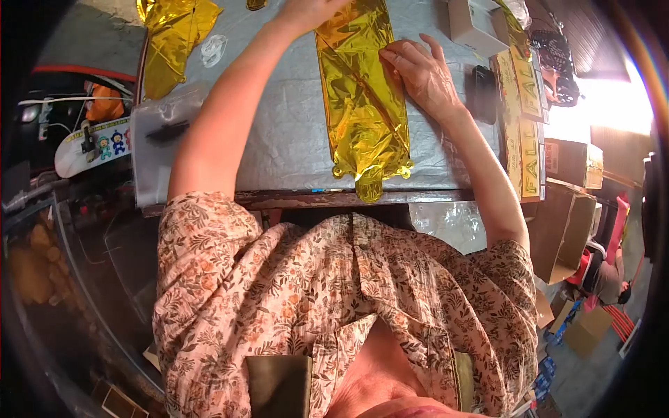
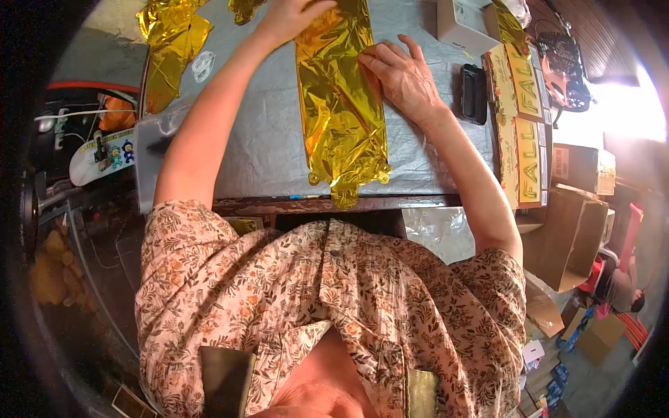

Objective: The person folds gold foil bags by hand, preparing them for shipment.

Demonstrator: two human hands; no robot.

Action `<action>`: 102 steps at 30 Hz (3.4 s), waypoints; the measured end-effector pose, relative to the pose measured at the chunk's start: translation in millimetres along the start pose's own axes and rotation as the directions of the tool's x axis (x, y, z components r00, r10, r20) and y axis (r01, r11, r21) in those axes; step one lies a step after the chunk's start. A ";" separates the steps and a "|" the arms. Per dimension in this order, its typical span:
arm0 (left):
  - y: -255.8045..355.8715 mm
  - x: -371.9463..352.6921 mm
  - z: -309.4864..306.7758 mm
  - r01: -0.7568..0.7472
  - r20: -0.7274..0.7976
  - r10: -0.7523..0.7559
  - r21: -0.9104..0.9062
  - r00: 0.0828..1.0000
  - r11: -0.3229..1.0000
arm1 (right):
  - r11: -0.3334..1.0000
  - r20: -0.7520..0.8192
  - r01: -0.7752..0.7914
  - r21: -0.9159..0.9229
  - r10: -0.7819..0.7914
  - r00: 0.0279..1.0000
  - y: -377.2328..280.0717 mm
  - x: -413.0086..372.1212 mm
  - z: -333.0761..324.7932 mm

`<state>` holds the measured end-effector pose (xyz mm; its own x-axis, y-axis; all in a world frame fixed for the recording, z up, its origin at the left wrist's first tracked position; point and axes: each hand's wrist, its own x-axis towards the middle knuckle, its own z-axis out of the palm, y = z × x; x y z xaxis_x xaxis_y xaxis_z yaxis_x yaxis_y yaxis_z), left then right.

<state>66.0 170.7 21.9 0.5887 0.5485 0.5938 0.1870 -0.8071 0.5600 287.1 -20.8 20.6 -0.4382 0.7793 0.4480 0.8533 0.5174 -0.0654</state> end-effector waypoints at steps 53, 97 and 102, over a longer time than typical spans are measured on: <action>92.4 -112.2 -56.7 -0.349 0.439 0.183 0.334 0.880 0.875 | 0.994 -0.070 0.008 0.105 0.000 0.998 16.4 -9.1 -1.5; 89.7 -119.9 -19.0 0.164 0.088 -0.171 0.079 0.981 0.983 | 0.771 0.081 -0.338 0.540 0.353 0.932 43.7 2.0 29.8; 91.0 -126.1 -16.7 0.255 -0.055 -0.250 0.153 0.967 0.955 | 0.861 0.012 -0.249 0.443 0.272 0.962 37.2 1.3 21.4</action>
<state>-4.3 31.8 7.6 0.4795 0.7438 0.4657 0.4494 -0.6640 0.5977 312.2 7.0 -0.3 -0.1927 0.8949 0.4025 0.7185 0.4080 -0.5633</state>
